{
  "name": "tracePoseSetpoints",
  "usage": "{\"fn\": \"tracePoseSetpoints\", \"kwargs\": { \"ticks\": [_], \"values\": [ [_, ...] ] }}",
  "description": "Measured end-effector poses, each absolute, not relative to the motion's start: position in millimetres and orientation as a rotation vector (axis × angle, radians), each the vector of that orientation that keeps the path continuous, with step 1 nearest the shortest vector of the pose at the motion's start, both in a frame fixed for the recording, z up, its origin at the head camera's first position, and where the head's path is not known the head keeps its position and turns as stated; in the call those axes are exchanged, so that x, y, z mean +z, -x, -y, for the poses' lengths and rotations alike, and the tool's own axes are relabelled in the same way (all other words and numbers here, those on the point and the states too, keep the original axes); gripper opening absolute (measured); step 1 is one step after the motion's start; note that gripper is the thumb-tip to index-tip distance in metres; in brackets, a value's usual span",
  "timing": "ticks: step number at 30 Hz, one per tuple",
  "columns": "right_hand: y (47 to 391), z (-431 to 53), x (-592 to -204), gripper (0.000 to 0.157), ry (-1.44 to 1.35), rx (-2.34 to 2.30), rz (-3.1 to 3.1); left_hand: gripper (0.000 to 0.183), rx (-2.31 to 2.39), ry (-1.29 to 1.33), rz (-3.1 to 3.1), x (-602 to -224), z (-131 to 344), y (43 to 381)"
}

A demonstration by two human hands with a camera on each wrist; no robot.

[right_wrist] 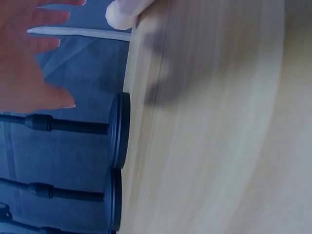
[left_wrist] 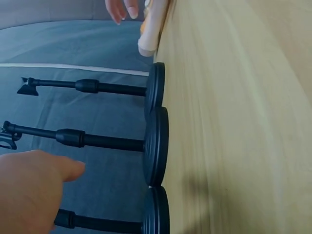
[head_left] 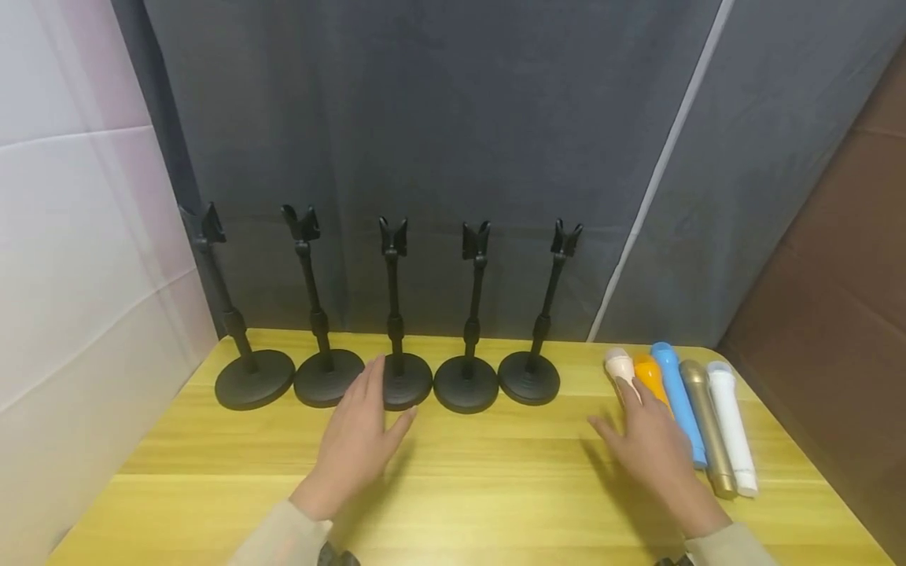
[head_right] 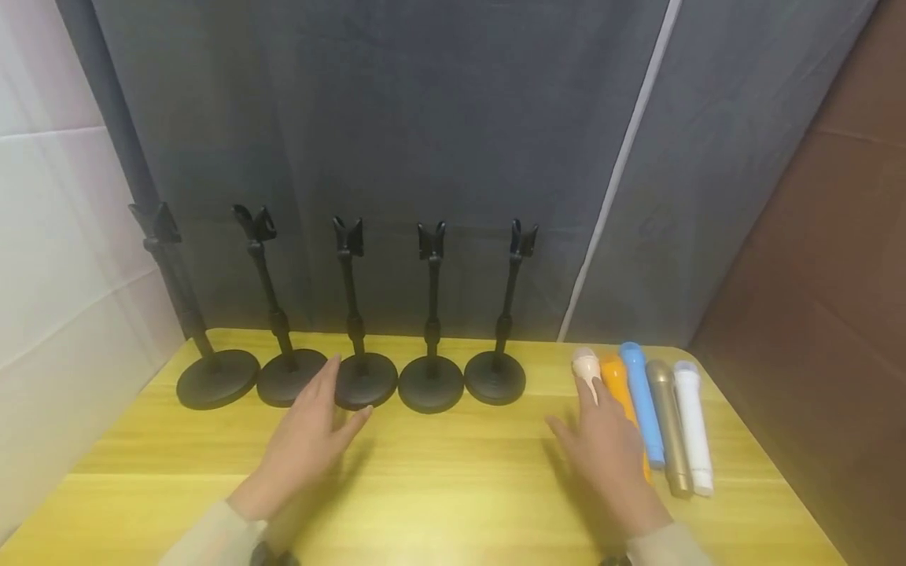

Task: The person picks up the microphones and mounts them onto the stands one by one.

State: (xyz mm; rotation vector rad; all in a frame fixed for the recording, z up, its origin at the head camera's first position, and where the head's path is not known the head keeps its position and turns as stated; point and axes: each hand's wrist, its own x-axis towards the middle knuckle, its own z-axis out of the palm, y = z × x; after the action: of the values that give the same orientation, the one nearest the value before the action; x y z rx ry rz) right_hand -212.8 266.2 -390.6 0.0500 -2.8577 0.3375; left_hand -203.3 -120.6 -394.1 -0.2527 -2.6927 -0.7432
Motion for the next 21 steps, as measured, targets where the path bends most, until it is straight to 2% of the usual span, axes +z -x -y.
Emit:
{"fn": "tracePoseSetpoints", "kwargs": {
  "ticks": [8, 15, 21],
  "values": [
    [221.0, -276.3, -390.2, 0.083, 0.035, 0.393, 2.89, 0.083, -0.843, 0.167, 2.643, -386.9, 123.8, 211.0],
    [225.0, -285.4, -397.4, 0.081, 0.061, 0.377, 2.872, 0.071, -0.914, 0.062, 2.446, -379.8, 144.7, 218.5],
    [228.6, -291.7, -398.8, 0.086, 0.08, 0.343, 2.912, 0.061, -0.913, -0.053, 2.198, -372.6, 169.2, 228.2]
  ]
}}
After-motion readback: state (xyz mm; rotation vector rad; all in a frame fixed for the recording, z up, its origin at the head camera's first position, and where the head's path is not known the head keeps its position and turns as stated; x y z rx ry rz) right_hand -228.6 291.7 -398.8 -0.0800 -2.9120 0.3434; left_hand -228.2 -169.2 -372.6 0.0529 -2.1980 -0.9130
